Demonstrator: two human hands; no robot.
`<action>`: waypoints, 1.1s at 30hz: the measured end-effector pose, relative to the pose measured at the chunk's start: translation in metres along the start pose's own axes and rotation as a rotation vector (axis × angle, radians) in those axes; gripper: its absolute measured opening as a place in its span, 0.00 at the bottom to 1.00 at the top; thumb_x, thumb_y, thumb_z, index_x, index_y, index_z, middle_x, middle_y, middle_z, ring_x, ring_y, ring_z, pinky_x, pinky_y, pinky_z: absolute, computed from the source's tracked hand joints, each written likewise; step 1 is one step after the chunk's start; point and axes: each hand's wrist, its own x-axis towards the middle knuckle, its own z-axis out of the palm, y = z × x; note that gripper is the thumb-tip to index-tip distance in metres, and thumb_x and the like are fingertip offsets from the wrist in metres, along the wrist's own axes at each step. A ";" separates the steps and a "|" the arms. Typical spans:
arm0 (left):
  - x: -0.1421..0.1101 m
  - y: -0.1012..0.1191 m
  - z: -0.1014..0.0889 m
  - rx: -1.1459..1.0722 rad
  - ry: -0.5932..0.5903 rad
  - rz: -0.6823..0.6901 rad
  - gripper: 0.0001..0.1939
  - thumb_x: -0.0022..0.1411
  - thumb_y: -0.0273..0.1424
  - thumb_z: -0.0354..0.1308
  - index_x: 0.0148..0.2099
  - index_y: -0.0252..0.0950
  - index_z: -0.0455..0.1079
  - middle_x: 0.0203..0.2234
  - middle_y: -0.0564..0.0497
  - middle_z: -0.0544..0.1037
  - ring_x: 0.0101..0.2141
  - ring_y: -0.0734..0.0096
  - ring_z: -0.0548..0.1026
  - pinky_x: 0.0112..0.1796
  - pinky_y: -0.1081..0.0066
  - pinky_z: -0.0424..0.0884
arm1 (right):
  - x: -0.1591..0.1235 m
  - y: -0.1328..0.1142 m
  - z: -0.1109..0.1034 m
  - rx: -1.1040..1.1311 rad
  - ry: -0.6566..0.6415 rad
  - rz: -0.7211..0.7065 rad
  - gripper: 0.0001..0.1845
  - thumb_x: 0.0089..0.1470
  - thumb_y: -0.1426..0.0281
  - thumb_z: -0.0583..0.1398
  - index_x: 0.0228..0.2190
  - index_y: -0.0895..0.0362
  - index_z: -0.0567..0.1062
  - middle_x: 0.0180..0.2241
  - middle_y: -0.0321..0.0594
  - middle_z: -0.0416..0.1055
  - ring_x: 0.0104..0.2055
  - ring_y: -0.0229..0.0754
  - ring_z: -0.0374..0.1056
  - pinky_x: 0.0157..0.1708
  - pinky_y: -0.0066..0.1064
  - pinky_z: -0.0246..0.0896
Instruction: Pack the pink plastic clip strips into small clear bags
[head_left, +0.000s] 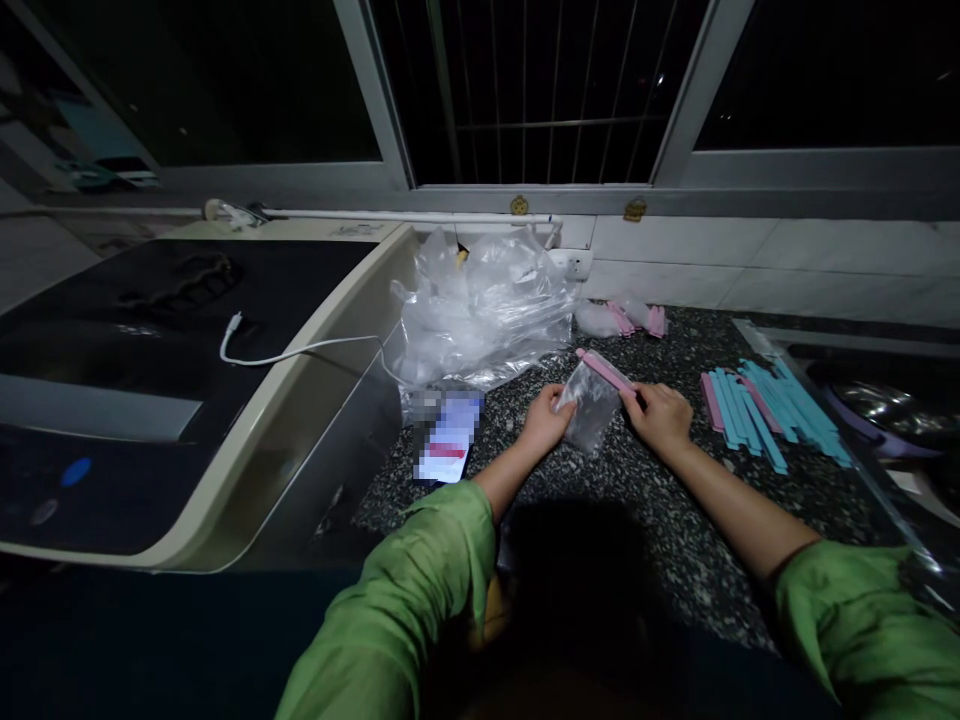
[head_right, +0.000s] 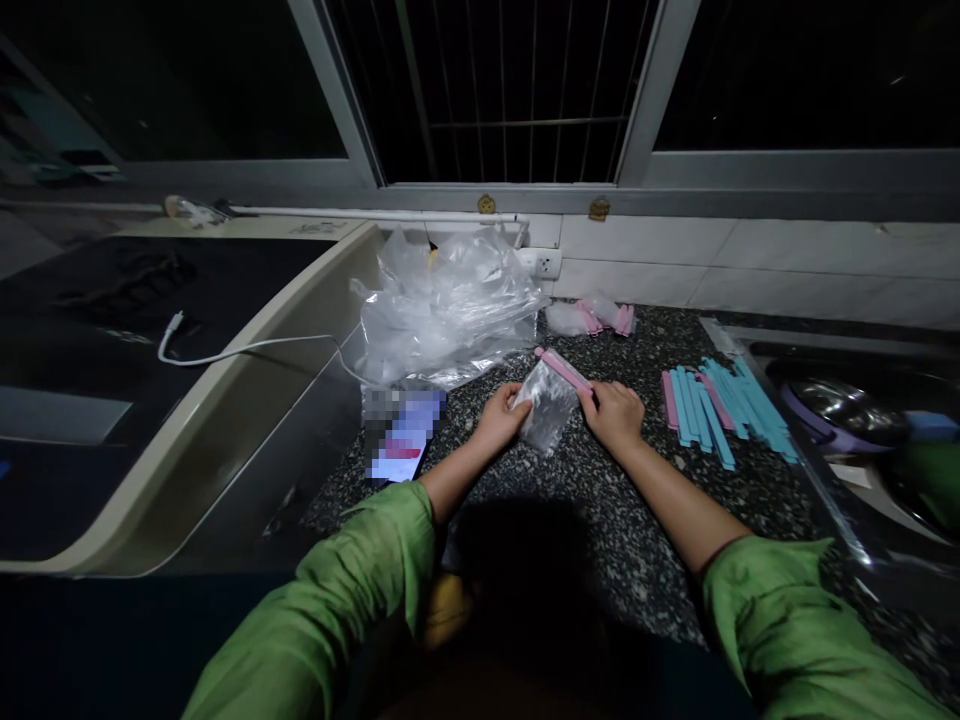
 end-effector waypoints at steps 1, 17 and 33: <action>0.005 0.001 0.005 0.013 0.032 0.013 0.13 0.49 0.22 0.55 0.40 0.34 0.66 0.22 0.56 0.70 0.25 0.76 0.68 0.29 0.76 0.63 | 0.005 0.004 0.003 -0.022 -0.027 0.050 0.19 0.55 0.62 0.51 0.30 0.61 0.76 0.24 0.46 0.73 0.28 0.44 0.64 0.28 0.31 0.50; 0.062 0.007 0.044 0.451 0.011 0.235 0.26 0.55 0.27 0.52 0.58 0.36 0.61 0.42 0.44 0.72 0.30 0.68 0.71 0.38 0.68 0.67 | 0.067 0.038 0.047 -0.130 -0.084 0.321 0.21 0.53 0.63 0.49 0.32 0.63 0.77 0.30 0.52 0.72 0.33 0.48 0.62 0.29 0.33 0.47; 0.068 0.009 0.049 0.642 -0.056 0.298 0.22 0.58 0.28 0.49 0.55 0.35 0.62 0.47 0.42 0.68 0.45 0.61 0.69 0.45 0.66 0.65 | 0.086 0.042 0.060 -0.102 -0.147 0.403 0.21 0.53 0.65 0.50 0.35 0.68 0.76 0.32 0.59 0.73 0.35 0.51 0.66 0.32 0.37 0.49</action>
